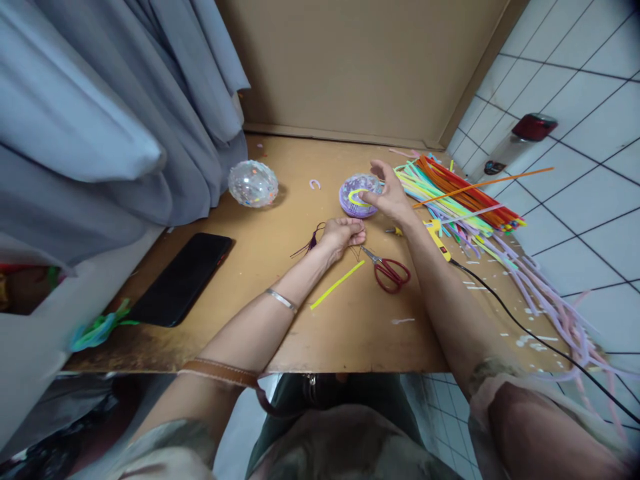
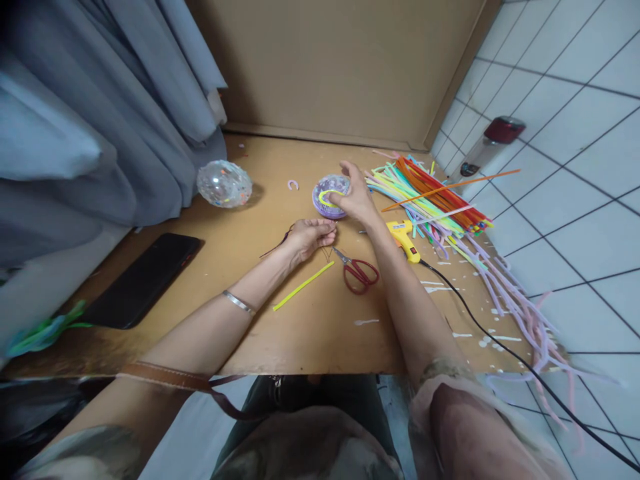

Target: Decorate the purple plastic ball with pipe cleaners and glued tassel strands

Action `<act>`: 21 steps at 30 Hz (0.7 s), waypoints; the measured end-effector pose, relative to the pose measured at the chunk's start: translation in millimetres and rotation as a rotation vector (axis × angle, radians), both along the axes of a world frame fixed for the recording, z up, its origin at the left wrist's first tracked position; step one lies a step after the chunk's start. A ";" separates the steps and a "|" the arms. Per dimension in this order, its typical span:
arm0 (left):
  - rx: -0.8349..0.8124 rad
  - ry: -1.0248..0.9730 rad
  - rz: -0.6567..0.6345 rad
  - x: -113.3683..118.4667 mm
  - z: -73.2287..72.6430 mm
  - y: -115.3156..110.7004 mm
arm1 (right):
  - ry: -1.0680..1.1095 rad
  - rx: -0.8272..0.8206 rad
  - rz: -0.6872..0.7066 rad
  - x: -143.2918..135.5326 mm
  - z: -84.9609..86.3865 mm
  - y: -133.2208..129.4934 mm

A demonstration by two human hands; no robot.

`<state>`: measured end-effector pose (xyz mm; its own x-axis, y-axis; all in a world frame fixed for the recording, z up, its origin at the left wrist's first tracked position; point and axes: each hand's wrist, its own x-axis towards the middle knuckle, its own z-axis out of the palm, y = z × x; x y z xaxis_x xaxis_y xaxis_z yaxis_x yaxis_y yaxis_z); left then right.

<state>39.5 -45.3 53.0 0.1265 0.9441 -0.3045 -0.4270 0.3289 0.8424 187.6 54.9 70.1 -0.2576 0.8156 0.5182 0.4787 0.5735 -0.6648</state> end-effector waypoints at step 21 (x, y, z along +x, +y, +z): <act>0.153 0.198 0.043 -2.6 0.7 -16.9 | 0.261 0.082 -0.394 19.0 -16.1 -80.1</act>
<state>36.9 -62.2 53.8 0.0374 0.9843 -0.1724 -0.2599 0.1761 0.9494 206.5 -25.1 53.9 0.2104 0.7788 0.5910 0.4937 0.4371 -0.7518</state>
